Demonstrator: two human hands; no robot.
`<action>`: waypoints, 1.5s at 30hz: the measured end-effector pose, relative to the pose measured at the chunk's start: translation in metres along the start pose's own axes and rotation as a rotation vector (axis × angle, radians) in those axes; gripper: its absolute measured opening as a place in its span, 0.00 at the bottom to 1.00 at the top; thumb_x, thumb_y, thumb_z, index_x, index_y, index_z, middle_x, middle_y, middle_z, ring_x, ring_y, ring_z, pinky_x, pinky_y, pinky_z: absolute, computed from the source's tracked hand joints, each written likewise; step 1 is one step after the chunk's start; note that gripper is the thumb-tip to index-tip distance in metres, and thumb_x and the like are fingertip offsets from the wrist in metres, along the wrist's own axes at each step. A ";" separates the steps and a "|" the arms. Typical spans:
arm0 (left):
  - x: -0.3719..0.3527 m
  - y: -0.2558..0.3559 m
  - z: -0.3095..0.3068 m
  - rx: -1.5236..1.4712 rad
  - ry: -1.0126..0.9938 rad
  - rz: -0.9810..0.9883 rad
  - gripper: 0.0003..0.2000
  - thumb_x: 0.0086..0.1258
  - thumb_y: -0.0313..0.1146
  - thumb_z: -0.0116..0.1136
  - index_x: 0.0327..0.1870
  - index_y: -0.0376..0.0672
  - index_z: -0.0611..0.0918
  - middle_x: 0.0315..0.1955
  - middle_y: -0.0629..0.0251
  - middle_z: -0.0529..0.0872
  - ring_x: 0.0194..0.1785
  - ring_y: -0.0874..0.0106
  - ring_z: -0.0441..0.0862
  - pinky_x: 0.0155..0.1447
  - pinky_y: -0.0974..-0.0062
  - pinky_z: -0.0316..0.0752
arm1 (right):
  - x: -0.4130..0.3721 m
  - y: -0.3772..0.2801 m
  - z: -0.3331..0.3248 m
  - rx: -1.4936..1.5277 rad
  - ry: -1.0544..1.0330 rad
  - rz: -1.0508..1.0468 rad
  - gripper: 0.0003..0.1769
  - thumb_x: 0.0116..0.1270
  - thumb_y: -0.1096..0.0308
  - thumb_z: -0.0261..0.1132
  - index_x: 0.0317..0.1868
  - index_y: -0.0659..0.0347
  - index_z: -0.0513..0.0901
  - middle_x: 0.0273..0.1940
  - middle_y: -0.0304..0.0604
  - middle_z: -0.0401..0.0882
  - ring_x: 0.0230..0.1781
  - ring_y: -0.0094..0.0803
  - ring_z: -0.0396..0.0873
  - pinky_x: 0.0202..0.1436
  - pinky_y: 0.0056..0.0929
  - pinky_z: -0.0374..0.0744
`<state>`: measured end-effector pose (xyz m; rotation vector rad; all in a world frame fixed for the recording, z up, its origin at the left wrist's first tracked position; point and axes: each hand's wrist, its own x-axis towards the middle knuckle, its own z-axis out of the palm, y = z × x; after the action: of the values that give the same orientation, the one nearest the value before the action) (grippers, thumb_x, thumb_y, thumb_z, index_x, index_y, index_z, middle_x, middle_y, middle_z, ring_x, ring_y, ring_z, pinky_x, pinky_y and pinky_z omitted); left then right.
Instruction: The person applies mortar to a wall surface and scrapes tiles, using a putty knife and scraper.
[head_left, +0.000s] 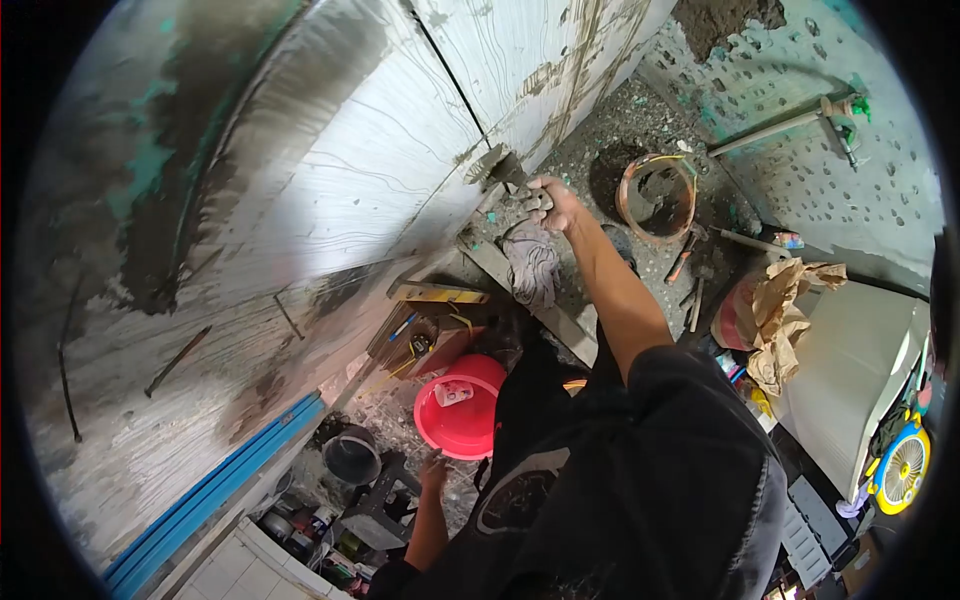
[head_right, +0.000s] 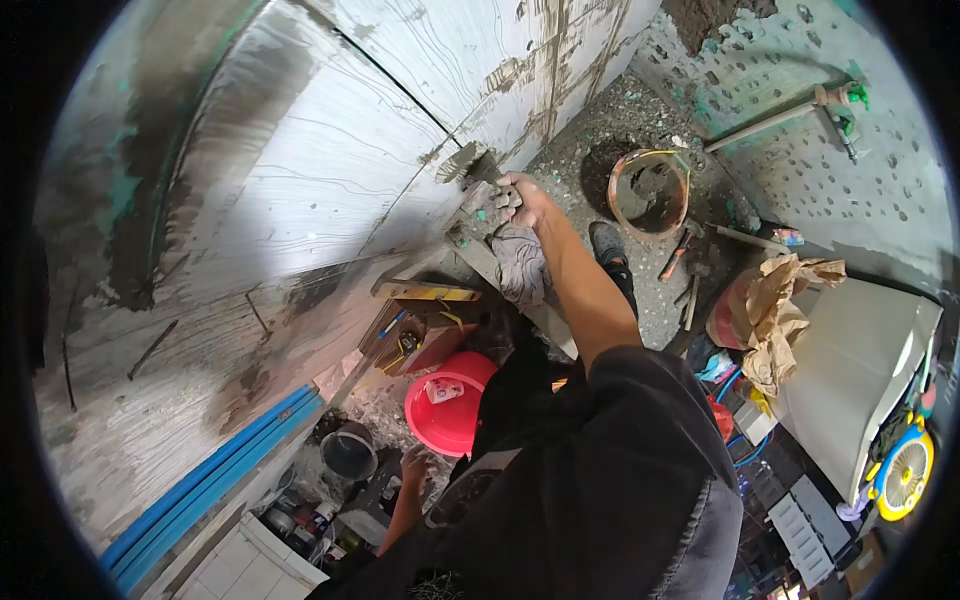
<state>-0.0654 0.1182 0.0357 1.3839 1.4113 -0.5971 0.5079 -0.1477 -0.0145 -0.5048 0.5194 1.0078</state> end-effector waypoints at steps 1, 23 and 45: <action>0.007 -0.004 0.000 -0.001 -0.008 0.002 0.18 0.60 0.29 0.48 0.53 0.41 0.68 0.33 0.61 0.79 0.23 0.76 0.76 0.20 0.81 0.67 | -0.019 -0.002 0.015 -0.005 -0.015 -0.033 0.05 0.54 0.67 0.52 0.27 0.60 0.69 0.22 0.38 0.70 0.11 0.20 0.61 0.09 0.16 0.59; 0.041 -0.019 -0.044 -0.285 -0.073 0.083 0.18 0.59 0.25 0.48 0.51 0.36 0.68 0.34 0.56 0.77 0.28 0.68 0.79 0.26 0.76 0.74 | -0.009 0.181 0.119 -0.595 0.295 -0.877 0.36 0.56 0.72 0.53 0.65 0.55 0.49 0.22 0.38 0.70 0.13 0.22 0.63 0.13 0.22 0.64; 0.015 0.052 -0.041 -0.100 0.011 0.151 0.19 0.56 0.24 0.49 0.51 0.36 0.68 0.29 0.59 0.79 0.27 0.71 0.77 0.25 0.78 0.72 | -0.019 0.122 0.166 -0.433 0.441 -0.779 0.38 0.55 0.69 0.50 0.65 0.57 0.44 0.23 0.42 0.68 0.15 0.26 0.65 0.15 0.26 0.65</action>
<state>-0.0274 0.1720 0.0527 1.4007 1.3135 -0.4157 0.4204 -0.0041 0.1064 -1.2214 0.4297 0.2397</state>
